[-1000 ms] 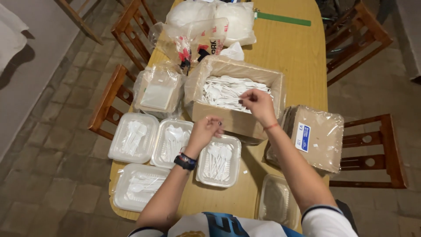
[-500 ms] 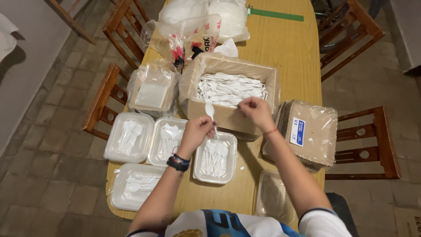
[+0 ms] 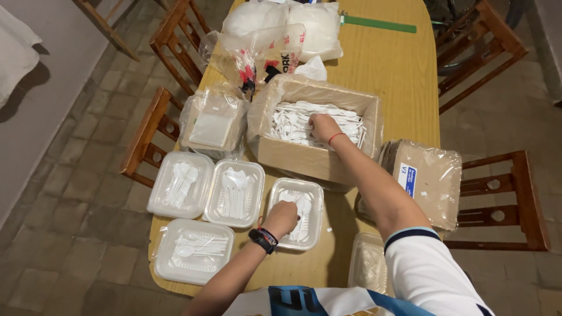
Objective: The person picks up plastic spoons from a cardboard box and puts them into clear plastic containers and small plastic bags.
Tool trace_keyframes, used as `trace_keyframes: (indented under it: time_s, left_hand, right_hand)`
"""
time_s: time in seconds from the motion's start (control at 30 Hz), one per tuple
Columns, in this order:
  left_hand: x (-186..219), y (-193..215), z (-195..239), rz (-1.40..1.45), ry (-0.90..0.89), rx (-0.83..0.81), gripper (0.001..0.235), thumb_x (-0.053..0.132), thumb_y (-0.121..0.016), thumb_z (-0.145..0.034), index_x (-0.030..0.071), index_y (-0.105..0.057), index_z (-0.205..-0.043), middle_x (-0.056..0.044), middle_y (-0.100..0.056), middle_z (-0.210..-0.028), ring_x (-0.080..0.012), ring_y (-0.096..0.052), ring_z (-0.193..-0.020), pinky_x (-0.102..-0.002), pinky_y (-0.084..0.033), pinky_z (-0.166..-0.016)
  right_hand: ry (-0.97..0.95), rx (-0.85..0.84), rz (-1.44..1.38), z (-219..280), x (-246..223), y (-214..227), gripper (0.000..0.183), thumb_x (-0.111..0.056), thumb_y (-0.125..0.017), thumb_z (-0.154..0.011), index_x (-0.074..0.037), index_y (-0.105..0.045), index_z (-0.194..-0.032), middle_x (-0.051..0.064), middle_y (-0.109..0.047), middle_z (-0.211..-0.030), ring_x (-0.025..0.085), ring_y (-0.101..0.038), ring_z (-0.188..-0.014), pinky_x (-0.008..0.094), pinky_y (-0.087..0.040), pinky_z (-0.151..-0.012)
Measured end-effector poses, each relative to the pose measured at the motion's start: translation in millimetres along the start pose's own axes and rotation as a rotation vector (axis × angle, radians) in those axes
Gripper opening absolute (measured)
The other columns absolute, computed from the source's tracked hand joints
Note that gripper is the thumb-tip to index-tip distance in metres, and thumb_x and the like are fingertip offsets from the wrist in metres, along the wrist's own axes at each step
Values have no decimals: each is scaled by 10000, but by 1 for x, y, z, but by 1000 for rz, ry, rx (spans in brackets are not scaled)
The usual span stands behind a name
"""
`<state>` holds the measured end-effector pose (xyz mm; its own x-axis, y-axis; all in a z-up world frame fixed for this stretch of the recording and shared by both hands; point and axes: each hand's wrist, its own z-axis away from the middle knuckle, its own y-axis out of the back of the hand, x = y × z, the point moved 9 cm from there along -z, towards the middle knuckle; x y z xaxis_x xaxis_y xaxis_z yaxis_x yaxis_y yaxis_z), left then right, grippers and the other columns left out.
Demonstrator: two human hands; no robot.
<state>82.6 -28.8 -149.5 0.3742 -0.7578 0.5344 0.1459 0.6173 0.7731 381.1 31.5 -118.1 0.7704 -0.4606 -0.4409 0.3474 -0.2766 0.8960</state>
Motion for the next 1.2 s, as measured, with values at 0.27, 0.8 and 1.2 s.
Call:
trace_keyframes:
  time_s: [0.27,0.8,1.2]
  left_hand:
    - [3,5,2,43,122,-22,195,140,-641,-913,-6,-769,-927,-260,-723,-944,-405,-723,-897,-498,-585,-799]
    - [10,113,5,818,4,227,249,193,-555,-982,4,-708,-929,-129,-732,-709,-184,-711,-584,-331,-576,-543]
    - [31,157,2,757,-58,600,179,151,-709,-912,-27,-724,-899,-103,-744,-693,-136,-721,-611,-289,-555,-572]
  right_hand:
    - [31,-67,55,-7,19,-28,210,28,-674,-760,-40,-774,-931,197,-749,-964,367,-715,-964,444,-559,-867]
    - [-45,215,-325,85,-67,91,351,-37,-755,-800,-52,-715,-1148,109,-740,-852,213,-725,-778,342,-576,-726]
    - [-82,404,-551,217,-162,80,309,11,-737,-847,-41,-731,-1151,68,-640,-846,136,-608,-706,269,-525,-651]
